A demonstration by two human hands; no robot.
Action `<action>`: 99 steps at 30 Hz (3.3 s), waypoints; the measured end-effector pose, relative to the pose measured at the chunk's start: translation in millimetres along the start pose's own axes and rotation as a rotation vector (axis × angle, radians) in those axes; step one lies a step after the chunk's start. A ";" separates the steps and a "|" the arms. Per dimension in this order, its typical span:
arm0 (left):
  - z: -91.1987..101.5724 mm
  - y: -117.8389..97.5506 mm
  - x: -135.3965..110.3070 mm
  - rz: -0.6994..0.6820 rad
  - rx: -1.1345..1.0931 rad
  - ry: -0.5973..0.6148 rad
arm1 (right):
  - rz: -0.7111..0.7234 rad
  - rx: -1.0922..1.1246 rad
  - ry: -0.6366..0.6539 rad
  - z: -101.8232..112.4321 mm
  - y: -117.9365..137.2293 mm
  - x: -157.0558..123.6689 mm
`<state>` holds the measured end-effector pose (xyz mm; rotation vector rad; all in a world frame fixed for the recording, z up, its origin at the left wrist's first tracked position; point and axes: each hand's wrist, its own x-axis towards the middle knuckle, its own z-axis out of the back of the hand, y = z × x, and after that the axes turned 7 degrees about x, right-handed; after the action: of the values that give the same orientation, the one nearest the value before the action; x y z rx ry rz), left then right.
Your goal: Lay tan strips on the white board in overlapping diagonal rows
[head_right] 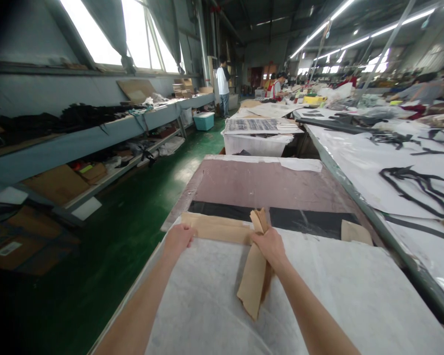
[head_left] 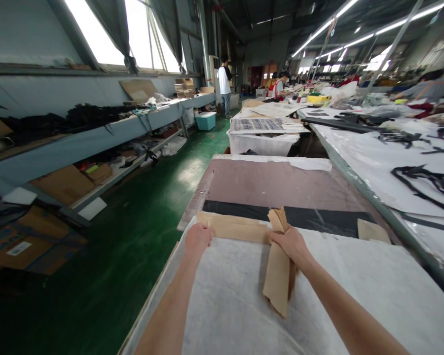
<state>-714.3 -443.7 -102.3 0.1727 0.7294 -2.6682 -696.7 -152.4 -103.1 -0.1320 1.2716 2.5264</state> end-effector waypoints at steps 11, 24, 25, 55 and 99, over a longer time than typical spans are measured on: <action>5.1 1.2 6.7 -0.012 -0.018 0.072 | -0.084 -0.166 -0.060 -3.2 13.2 -3.4; 8.8 -3.5 1.7 -0.036 0.037 0.048 | -0.067 -0.193 -0.028 -1.7 15.4 -4.0; 8.5 -3.1 2.2 -0.040 0.047 0.044 | -0.070 -0.203 -0.026 -1.7 16.1 -4.5; 11.6 -61.2 -95.5 -0.547 -0.008 0.067 | -0.039 0.917 0.624 78.5 27.6 -110.4; 3.1 -13.7 -68.6 0.029 -0.794 0.138 | -0.083 0.529 0.475 64.1 -13.0 -78.0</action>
<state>-656.1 -412.7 -78.7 0.1476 1.7301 -2.1477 -615.1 -112.2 -57.5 -0.6723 2.0160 2.0643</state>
